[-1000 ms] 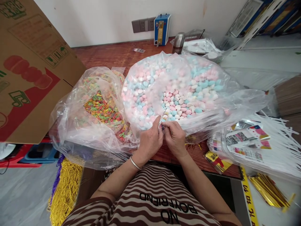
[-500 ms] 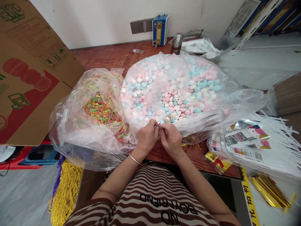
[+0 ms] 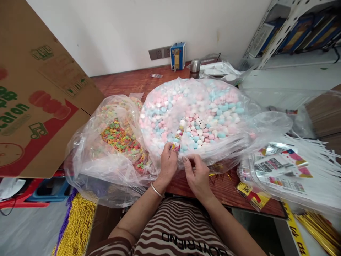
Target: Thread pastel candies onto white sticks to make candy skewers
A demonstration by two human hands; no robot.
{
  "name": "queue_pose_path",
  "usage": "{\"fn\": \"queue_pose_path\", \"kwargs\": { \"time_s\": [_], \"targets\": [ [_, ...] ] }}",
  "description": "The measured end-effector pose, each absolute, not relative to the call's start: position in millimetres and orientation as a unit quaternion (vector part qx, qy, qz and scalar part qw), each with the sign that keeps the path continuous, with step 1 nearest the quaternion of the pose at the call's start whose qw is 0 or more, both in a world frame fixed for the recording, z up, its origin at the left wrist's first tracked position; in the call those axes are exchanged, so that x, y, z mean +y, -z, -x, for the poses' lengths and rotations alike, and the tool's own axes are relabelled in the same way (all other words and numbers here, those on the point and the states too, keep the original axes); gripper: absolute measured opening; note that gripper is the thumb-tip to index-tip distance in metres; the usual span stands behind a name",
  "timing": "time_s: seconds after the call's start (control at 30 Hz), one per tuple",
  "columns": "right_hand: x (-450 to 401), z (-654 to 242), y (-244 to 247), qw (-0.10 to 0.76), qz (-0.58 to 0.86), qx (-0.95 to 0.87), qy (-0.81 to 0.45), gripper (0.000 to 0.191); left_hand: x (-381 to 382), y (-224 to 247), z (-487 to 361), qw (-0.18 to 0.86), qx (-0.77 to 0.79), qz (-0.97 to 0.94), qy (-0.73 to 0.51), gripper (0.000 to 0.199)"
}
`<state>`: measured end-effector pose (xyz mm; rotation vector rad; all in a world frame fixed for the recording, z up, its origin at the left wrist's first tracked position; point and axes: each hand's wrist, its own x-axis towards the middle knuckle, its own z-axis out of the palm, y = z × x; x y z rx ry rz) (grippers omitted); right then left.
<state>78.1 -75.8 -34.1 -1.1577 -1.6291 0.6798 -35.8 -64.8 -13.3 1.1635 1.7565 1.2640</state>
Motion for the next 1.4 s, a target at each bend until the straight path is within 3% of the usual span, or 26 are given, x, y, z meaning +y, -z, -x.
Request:
{"fn": "queue_pose_path", "kwargs": {
  "time_s": [0.2,0.4,0.57,0.67,0.73,0.83,0.93,1.03,1.2,1.4],
  "targets": [
    [-66.4,-81.6,45.0,0.442,0.485,-0.625,-0.422,0.035,-76.5,18.6,15.6,0.354,0.661,-0.468,-0.468,0.013],
    [-50.2,-89.6,60.6,0.455,0.487,-0.577,-0.472,0.033,-91.0,10.2,27.1,0.258,0.65,-0.669,-0.251,0.036],
    [-50.4,-86.9,65.5,0.459,0.485,-0.563,-0.487,0.04,-94.0,8.3,31.8,0.129,0.672,-0.719,-0.121,0.043],
    [-50.0,-88.2,63.1,0.463,0.493,-0.567,-0.469,0.04,-95.0,12.7,29.5,0.12,0.661,-0.736,-0.084,0.049],
    [-51.9,-91.1,60.4,0.463,0.499,-0.57,-0.46,0.039,-93.9,13.6,32.5,0.163,0.646,-0.735,-0.131,0.047],
    [-61.4,-94.2,55.0,0.451,0.504,-0.611,-0.411,0.034,-88.5,9.3,40.7,0.246,0.655,-0.636,-0.326,0.036],
    [-75.4,-93.0,47.7,0.432,0.499,-0.697,-0.279,0.03,-83.1,0.8,42.0,0.424,0.583,-0.478,-0.502,0.035],
    [-86.5,-90.1,40.0,0.431,0.475,-0.745,-0.182,0.029,-81.3,-6.9,34.1,0.598,0.447,-0.354,-0.563,0.046],
    [-95.0,-91.9,36.3,0.422,0.447,-0.782,-0.097,0.022,-82.3,-13.8,26.4,0.6,0.406,-0.259,-0.639,0.049],
    [-99.2,-93.6,36.8,0.427,0.442,-0.788,-0.042,0.027,-87.4,-16.1,28.5,0.626,0.395,-0.253,-0.623,0.06]
  ]
}}
